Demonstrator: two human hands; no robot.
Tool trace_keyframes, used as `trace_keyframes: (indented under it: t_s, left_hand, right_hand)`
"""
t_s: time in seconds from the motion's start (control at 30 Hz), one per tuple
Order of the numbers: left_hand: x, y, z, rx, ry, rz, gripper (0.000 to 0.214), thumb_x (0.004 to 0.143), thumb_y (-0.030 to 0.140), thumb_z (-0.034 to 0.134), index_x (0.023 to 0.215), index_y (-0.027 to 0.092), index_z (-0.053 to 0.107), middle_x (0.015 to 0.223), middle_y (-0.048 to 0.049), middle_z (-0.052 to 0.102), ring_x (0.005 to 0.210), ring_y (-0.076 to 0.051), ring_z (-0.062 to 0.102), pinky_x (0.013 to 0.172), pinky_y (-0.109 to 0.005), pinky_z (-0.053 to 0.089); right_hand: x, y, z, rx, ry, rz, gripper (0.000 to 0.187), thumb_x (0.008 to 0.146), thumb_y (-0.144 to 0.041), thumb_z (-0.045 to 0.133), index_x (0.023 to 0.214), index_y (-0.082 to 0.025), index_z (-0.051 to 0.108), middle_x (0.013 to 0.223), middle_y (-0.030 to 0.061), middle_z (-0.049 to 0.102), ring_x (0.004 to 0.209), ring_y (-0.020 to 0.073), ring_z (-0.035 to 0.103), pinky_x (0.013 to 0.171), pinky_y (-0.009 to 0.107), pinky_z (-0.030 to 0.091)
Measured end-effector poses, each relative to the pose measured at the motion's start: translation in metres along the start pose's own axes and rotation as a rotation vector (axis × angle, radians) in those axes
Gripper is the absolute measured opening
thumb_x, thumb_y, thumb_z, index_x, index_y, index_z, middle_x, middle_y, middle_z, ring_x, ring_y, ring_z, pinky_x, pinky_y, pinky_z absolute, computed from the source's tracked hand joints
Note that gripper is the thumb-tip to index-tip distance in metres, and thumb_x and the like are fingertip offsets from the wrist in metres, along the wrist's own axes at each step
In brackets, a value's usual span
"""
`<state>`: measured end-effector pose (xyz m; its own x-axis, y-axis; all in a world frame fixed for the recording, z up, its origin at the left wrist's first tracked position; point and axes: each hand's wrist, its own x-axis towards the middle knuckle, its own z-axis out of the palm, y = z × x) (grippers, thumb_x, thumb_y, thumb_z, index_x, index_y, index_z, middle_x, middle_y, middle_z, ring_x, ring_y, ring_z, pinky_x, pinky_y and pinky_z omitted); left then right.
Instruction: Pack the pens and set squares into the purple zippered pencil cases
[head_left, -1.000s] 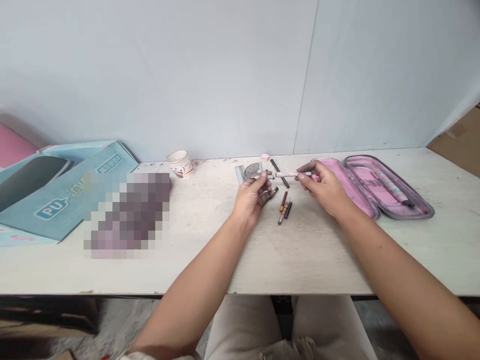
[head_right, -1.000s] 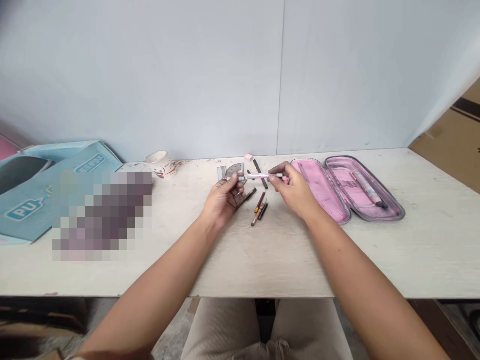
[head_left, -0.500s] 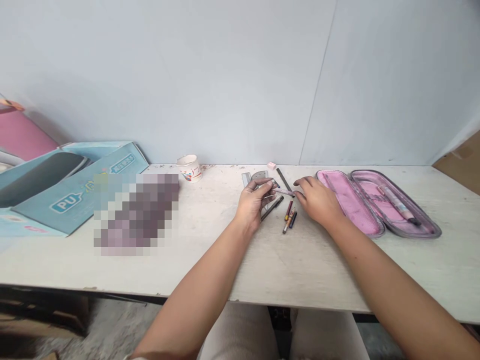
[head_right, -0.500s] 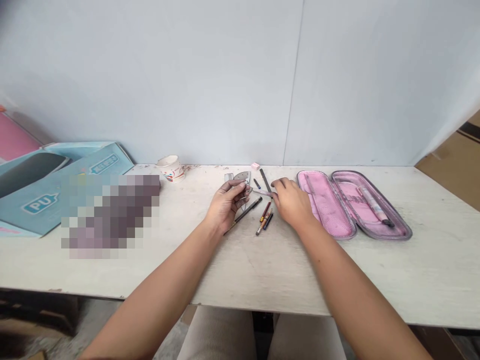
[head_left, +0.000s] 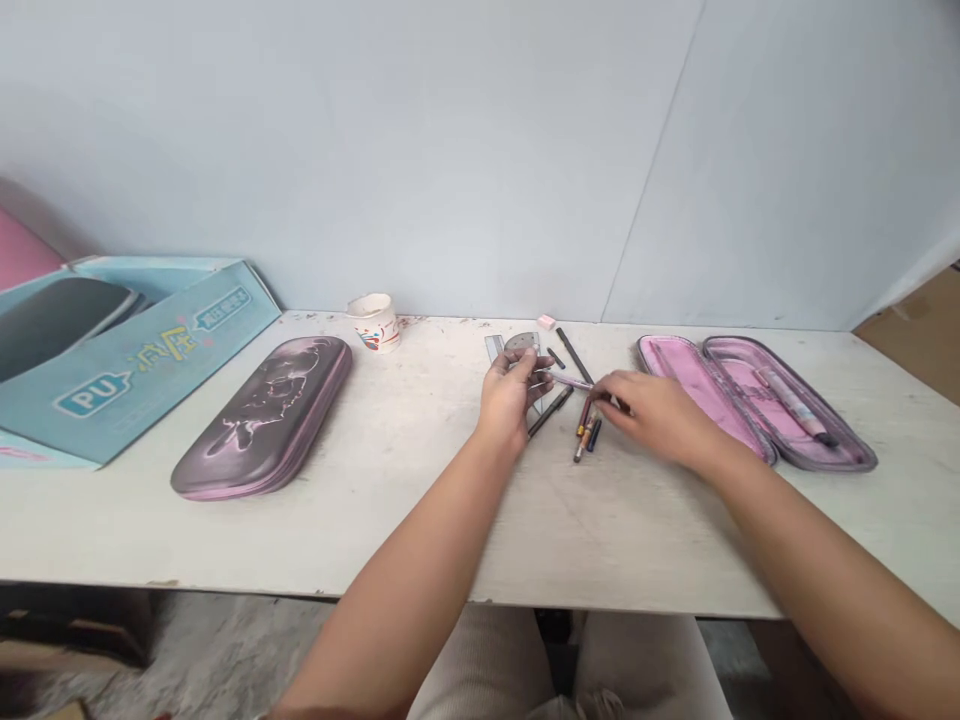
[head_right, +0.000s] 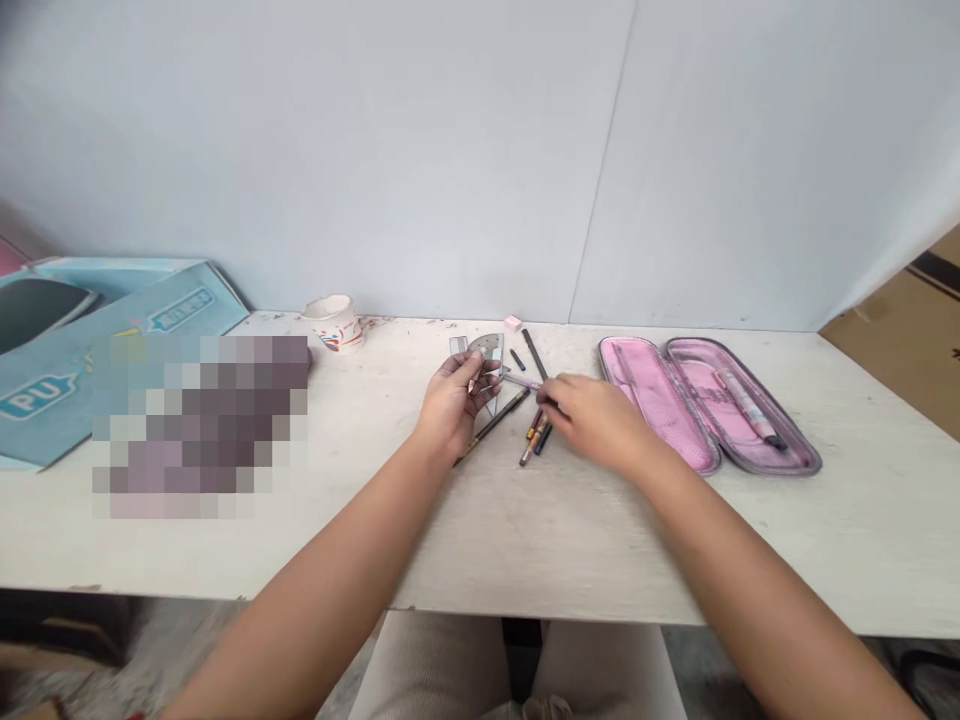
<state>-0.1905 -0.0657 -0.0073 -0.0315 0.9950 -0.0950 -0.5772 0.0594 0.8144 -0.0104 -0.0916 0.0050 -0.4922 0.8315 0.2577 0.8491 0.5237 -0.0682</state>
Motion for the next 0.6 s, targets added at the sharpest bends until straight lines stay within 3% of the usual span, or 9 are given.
trace_keyframes:
  t_s: [0.17, 0.33, 0.43, 0.6]
  left_hand:
    - [-0.004, -0.002, 0.004, 0.001, -0.063, -0.037, 0.017, 0.076, 0.023, 0.062, 0.08, 0.016, 0.046, 0.072, -0.002, 0.063, 0.053, -0.007, 0.054, 0.059, -0.023, 0.048]
    - [-0.009, 0.0, 0.007, 0.041, -0.094, -0.029, 0.017, 0.077, 0.025, 0.06, 0.083, 0.017, 0.047, 0.077, -0.0018, 0.063, 0.056, -0.006, 0.053, 0.061, -0.022, 0.048]
    - [-0.013, -0.001, 0.009, 0.115, -0.192, 0.0, 0.013, 0.08, 0.022, 0.057, 0.09, 0.017, 0.052, 0.077, -0.0014, 0.063, 0.06, -0.006, 0.055, 0.064, -0.023, 0.047]
    - [-0.018, -0.006, 0.013, 0.269, -0.306, 0.053, 0.011, 0.081, 0.021, 0.055, 0.09, 0.016, 0.059, 0.076, -0.002, 0.062, 0.065, -0.006, 0.056, 0.07, -0.021, 0.045]
  right_hand:
    - [-0.021, -0.016, -0.002, -0.325, -0.135, -0.216, 0.02, 0.086, -0.018, 0.043, 0.099, -0.022, 0.057, 0.088, 0.0037, 0.061, 0.08, 0.0178, 0.055, 0.054, 0.026, 0.031]
    - [-0.021, -0.02, -0.001, -0.379, -0.168, -0.349, 0.02, 0.083, -0.013, 0.044, 0.095, -0.021, 0.058, 0.081, 0.0043, 0.061, 0.074, 0.0175, 0.053, 0.052, 0.025, 0.029]
    - [-0.016, -0.016, -0.008, -0.121, -0.031, -0.176, 0.013, 0.081, -0.019, 0.047, 0.09, -0.02, 0.057, 0.081, 0.0035, 0.062, 0.073, 0.0157, 0.054, 0.056, 0.024, 0.034]
    - [0.0, -0.011, -0.016, 0.851, 0.46, 0.328, 0.015, 0.081, -0.035, 0.049, 0.086, -0.02, 0.049, 0.072, -0.0003, 0.059, 0.053, 0.0085, 0.045, 0.046, 0.021, 0.03]
